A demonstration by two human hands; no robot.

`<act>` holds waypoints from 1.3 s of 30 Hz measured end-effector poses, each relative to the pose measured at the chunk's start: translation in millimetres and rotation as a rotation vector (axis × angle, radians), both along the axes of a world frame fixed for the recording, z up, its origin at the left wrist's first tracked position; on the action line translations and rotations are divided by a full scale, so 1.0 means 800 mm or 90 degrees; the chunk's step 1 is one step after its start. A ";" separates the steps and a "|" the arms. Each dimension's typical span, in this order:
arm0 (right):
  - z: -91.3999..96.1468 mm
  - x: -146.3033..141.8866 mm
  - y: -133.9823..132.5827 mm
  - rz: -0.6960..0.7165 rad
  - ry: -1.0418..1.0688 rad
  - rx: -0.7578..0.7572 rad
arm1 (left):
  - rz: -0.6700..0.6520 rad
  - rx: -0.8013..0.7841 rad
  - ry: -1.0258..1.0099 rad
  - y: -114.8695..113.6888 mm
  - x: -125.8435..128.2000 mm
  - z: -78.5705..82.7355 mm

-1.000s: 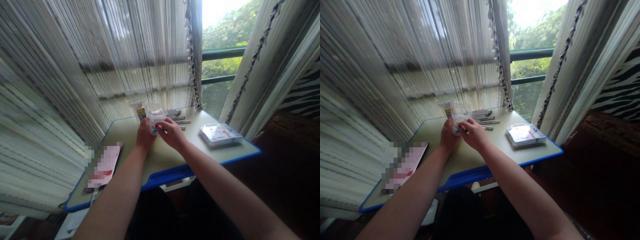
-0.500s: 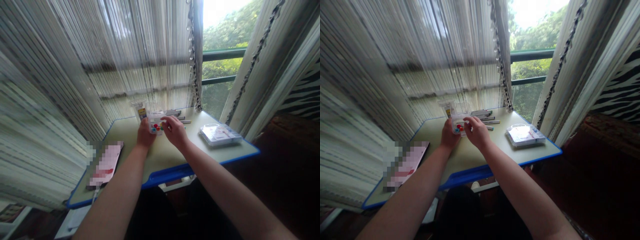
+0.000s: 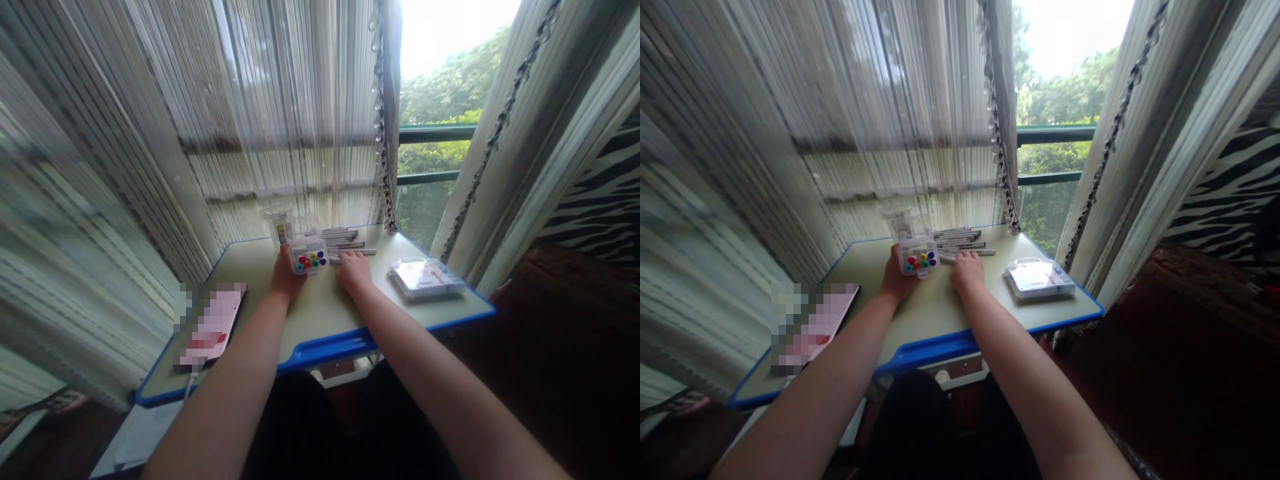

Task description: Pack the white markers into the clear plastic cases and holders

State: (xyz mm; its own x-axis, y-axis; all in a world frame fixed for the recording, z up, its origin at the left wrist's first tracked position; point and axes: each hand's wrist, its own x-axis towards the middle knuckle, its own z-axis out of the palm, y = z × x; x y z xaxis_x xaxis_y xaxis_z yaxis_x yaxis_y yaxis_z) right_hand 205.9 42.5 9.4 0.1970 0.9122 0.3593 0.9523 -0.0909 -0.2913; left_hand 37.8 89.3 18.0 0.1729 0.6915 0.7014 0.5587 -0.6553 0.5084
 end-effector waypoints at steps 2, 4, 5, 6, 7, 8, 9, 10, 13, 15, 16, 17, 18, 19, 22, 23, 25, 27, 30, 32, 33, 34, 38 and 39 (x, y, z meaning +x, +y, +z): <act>0.002 0.000 -0.001 0.000 -0.016 -0.011 | -0.013 0.006 0.003 -0.002 0.000 0.000; 0.003 -0.001 -0.002 -0.004 -0.023 -0.010 | -0.015 0.011 0.006 -0.004 0.000 0.001; 0.004 -0.002 -0.002 -0.004 -0.028 -0.012 | -0.014 0.010 0.006 -0.004 0.000 0.002; 0.004 -0.002 -0.002 -0.002 -0.034 -0.016 | -0.012 0.006 0.005 -0.005 0.000 0.003; 0.004 -0.002 -0.002 0.002 -0.041 -0.021 | -0.009 0.002 0.004 -0.006 0.000 0.003; 0.004 -0.003 -0.001 0.007 -0.046 -0.027 | -0.007 -0.003 0.003 -0.006 0.000 0.003; 0.004 -0.003 -0.001 0.010 -0.047 -0.036 | -0.005 -0.007 0.003 -0.006 0.000 0.003; 0.004 -0.004 -0.001 0.008 -0.044 -0.044 | -0.002 -0.008 0.004 -0.005 0.000 0.002; 0.004 -0.005 0.001 -0.013 -0.017 -0.074 | 0.004 -0.002 0.024 -0.002 -0.001 -0.001; 0.005 -0.006 0.001 -0.034 0.009 -0.097 | 0.010 -0.004 0.033 0.001 -0.001 -0.003; 0.005 -0.006 0.001 -0.043 0.021 -0.106 | 0.014 -0.007 0.033 0.002 -0.002 -0.003; 0.006 -0.006 0.001 -0.050 0.034 -0.112 | 0.018 -0.009 0.030 0.002 -0.002 -0.003; 0.007 -0.007 0.000 -0.053 0.046 -0.113 | 0.021 -0.010 0.026 0.002 -0.002 -0.003; 0.008 -0.007 0.000 -0.057 0.058 -0.112 | 0.021 -0.009 0.021 0.002 -0.002 -0.003; 0.014 -0.006 -0.004 -0.076 0.106 -0.104 | 0.008 0.003 0.013 0.000 -0.002 -0.001; 0.016 -0.006 -0.006 -0.084 0.126 -0.096 | 0.003 0.009 0.014 -0.001 -0.002 -0.001; 0.022 -0.006 -0.010 -0.092 0.170 -0.055 | -0.001 0.016 0.015 -0.002 -0.002 0.000; 0.026 -0.006 -0.014 -0.090 0.222 0.027 | 0.001 0.015 0.015 -0.003 -0.001 0.000; 0.029 -0.008 -0.017 -0.057 0.300 0.175 | 0.010 0.008 0.011 -0.003 -0.001 0.000; 0.026 -0.009 -0.016 -0.006 0.345 0.262 | 0.008 0.008 0.010 -0.004 -0.001 0.001; 0.025 -0.009 -0.015 0.025 0.362 0.302 | 0.006 0.007 0.010 -0.004 -0.001 0.001; 0.023 -0.009 -0.013 0.058 0.374 0.343 | 0.005 0.004 0.009 -0.004 0.000 0.001; 0.018 -0.008 -0.008 0.162 0.357 0.479 | 0.034 -0.025 0.009 -0.004 0.000 0.001; 0.017 -0.008 -0.007 0.175 0.352 0.497 | 0.040 -0.029 0.008 -0.004 0.000 0.000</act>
